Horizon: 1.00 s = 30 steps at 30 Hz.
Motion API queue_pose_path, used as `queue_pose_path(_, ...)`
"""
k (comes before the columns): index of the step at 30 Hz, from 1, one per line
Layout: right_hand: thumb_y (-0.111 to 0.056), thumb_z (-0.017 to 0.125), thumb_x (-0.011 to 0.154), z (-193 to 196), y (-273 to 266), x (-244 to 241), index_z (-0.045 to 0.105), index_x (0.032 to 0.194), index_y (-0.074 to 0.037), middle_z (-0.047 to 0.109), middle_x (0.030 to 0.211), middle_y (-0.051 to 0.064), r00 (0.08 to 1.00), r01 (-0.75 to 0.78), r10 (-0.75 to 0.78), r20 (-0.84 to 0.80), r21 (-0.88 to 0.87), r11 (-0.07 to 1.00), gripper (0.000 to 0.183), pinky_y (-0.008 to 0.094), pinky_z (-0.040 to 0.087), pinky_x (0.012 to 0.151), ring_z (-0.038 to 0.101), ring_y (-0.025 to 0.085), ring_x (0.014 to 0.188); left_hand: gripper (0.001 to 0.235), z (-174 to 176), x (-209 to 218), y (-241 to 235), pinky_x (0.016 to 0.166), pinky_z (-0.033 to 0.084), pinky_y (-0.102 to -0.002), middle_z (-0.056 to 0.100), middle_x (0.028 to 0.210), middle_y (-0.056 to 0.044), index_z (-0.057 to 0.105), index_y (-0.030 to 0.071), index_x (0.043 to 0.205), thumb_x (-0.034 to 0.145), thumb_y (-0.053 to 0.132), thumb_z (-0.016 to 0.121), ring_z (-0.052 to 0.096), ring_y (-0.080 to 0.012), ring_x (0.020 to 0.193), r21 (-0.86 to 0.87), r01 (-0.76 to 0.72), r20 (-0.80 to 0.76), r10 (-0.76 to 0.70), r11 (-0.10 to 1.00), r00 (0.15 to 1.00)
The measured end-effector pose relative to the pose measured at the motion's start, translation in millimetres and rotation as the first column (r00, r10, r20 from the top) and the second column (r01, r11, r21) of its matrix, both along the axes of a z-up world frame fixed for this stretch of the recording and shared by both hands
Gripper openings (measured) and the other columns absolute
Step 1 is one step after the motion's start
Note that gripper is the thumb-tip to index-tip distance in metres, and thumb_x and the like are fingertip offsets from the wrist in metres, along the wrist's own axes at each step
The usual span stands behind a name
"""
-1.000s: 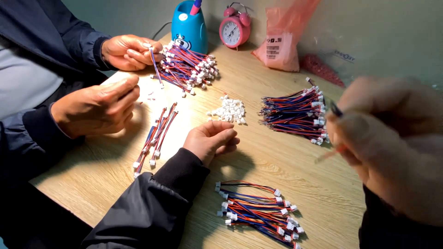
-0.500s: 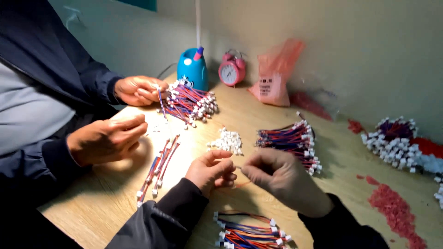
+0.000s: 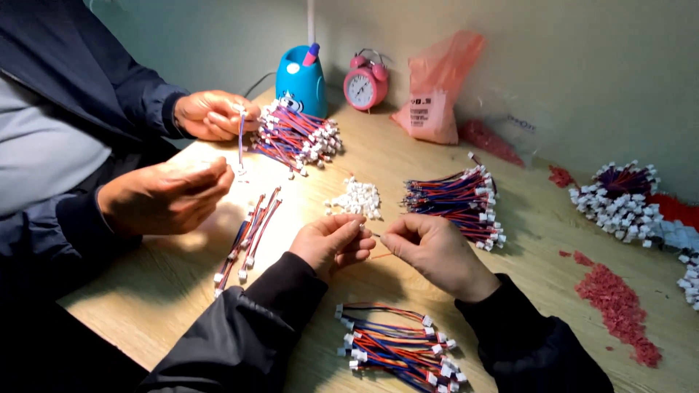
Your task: Assembling small electrical wire connectors by hand at a workbench
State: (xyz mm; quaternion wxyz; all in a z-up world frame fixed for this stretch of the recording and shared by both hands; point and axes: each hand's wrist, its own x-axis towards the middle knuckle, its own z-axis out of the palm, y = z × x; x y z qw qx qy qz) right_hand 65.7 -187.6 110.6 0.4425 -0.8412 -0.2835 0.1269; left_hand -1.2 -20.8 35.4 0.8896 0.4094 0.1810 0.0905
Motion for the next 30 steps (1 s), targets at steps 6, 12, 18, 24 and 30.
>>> queue_pose_path(6, -0.020, 0.080, 0.076, -7, 1, 4, 0.078, 0.078, -0.017, 0.068, 0.058, -0.003, 0.999, 0.044, -0.045, -0.004, -0.059, 0.997, 0.005, 0.020, 0.044, 0.052, 0.058, 0.006, 0.057, 0.029, -3, -1, 2, 0.066, 0.065, -0.037, 0.071, 0.091, -0.023, 0.063, -0.004, 0.113, 0.086, 0.004, 0.069, 0.073, -0.0294, 0.078, -0.058, 0.068, 0.027, -0.066, 0.996, 0.997)
queue_pose_path(12, -0.025, 0.077, 0.077, -15, 4, 9, 0.078, 0.079, -0.018, 0.068, 0.059, -0.001, 0.997, 0.070, -0.072, -0.019, -0.105, 0.992, 0.007, 0.021, 0.045, 0.054, 0.058, 0.007, 0.059, 0.026, -11, 0, 6, 0.069, 0.065, -0.037, 0.071, 0.094, -0.024, 0.064, -0.003, 0.114, 0.089, 0.005, 0.066, 0.073, -0.0297, 0.081, -0.093, 0.103, 0.036, -0.100, 0.990, 0.994)
queue_pose_path(18, -0.026, 0.077, 0.077, -12, 5, 6, 0.078, 0.079, -0.017, 0.068, 0.060, -0.001, 0.997, 0.062, -0.066, -0.026, -0.115, 0.991, 0.009, 0.023, 0.046, 0.055, 0.058, 0.008, 0.060, 0.027, -19, 5, 8, 0.071, 0.064, -0.037, 0.070, 0.094, -0.023, 0.063, -0.003, 0.115, 0.089, 0.005, 0.065, 0.073, -0.0288, 0.082, -0.153, 0.117, -0.004, -0.119, 0.981, 0.993)
queue_pose_path(24, -0.022, 0.077, 0.075, -14, 4, 6, 0.078, 0.078, -0.015, 0.068, 0.059, 0.000, 0.998, 0.057, -0.059, -0.030, -0.092, 0.994, 0.008, 0.023, 0.045, 0.054, 0.057, 0.008, 0.059, 0.029, -28, 9, 7, 0.072, 0.064, -0.037, 0.070, 0.095, -0.024, 0.061, -0.005, 0.116, 0.088, 0.003, 0.066, 0.072, -0.0311, 0.085, -0.194, 0.138, 0.001, -0.141, 0.971, 0.990)
queue_pose_path(30, -0.019, 0.077, 0.076, 4, 2, 0, 0.078, 0.080, -0.014, 0.067, 0.058, -0.001, 0.995, 0.078, -0.079, -0.056, -0.019, 0.997, 0.007, 0.021, 0.045, 0.054, 0.056, 0.007, 0.059, 0.029, -27, 8, 8, 0.074, 0.064, -0.037, 0.070, 0.096, -0.023, 0.061, -0.005, 0.115, 0.088, 0.003, 0.066, 0.072, -0.0310, 0.087, -0.194, 0.152, -0.008, -0.157, 0.969, 0.988)
